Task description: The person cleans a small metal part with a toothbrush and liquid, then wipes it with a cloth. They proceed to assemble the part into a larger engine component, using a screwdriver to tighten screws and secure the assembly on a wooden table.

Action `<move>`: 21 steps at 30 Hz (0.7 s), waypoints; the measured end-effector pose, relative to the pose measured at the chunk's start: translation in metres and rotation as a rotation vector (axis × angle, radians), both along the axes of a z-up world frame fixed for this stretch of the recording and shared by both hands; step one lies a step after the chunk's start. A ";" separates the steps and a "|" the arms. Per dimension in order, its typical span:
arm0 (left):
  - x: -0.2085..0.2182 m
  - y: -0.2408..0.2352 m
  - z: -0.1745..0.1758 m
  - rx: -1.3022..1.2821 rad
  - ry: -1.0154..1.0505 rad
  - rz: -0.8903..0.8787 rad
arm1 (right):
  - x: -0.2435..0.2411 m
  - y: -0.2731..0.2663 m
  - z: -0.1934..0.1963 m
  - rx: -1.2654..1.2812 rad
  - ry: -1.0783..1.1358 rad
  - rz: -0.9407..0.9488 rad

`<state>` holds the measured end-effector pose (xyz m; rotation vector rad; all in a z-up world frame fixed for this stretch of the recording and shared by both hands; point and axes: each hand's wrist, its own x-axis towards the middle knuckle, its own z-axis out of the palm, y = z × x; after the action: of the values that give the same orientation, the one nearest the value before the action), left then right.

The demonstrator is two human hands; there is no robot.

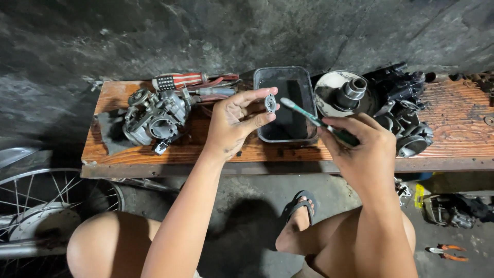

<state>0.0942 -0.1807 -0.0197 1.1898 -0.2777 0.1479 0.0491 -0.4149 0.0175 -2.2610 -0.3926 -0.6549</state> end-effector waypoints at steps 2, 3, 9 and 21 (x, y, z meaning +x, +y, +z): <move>-0.002 -0.002 0.004 -0.016 0.012 0.001 | -0.004 0.006 0.008 -0.025 0.045 -0.019; -0.003 -0.002 0.007 -0.032 0.022 0.004 | -0.005 0.009 0.013 -0.049 0.087 -0.036; -0.001 -0.002 0.002 -0.045 0.035 -0.001 | 0.003 0.019 0.008 -0.292 0.188 -0.125; -0.001 -0.003 0.008 -0.056 0.110 0.008 | -0.002 0.011 0.003 0.205 0.226 -0.002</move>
<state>0.0931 -0.1840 -0.0115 1.1391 -0.1707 0.0963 0.0474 -0.4035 0.0208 -2.1103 -0.2028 -0.4140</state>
